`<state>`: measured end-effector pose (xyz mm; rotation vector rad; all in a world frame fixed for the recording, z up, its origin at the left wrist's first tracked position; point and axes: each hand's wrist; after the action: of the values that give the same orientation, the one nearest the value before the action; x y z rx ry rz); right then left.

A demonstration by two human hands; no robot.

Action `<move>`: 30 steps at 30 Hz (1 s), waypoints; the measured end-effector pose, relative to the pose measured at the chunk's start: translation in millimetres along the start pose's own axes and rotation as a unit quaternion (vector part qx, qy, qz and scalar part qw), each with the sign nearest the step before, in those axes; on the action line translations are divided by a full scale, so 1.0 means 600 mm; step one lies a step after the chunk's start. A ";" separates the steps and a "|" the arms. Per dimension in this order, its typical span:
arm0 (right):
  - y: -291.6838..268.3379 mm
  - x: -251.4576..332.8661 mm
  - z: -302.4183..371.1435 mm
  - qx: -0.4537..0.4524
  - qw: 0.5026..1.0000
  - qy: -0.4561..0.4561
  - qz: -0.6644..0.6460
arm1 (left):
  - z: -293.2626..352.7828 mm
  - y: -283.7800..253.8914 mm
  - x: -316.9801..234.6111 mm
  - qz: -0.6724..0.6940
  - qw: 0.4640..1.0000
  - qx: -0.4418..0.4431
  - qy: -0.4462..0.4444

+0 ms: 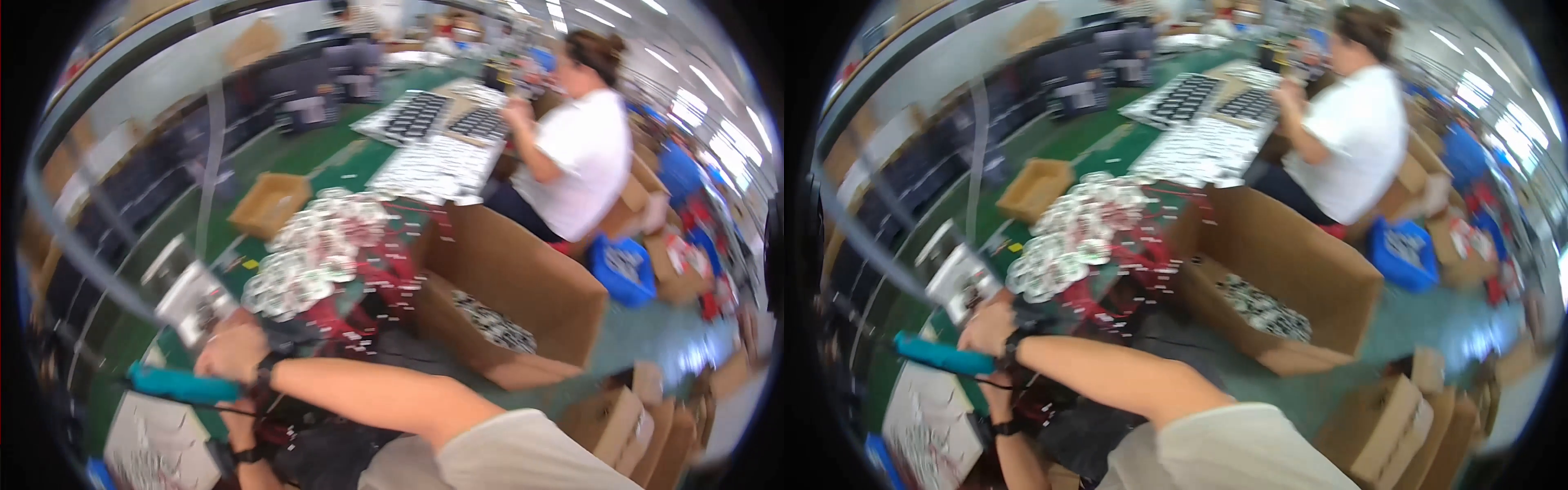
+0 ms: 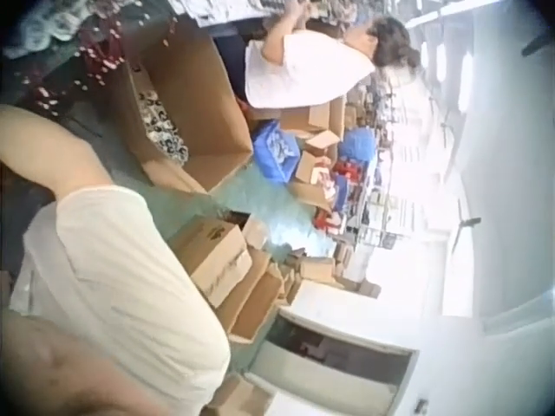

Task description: Soldering or heat-treating wire connections on circular electronic components at a factory workbench and then bundling the finished parts.

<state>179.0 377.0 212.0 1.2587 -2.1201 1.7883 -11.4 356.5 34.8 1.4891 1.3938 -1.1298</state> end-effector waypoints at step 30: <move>0.093 -0.017 -0.013 -0.097 0.959 0.137 -0.227 | -0.113 0.433 0.070 -0.157 0.914 0.236 0.290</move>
<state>147.5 387.2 165.7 1.2360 -1.6438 1.4254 253.2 411.3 7.6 2.1214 1.9067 -1.3523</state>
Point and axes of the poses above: each hand's wrist, its own z-axis away from the middle knuckle, its own y-axis out of the palm, x = y × z, and after that the axes turned 1 degree about -y, right-handed
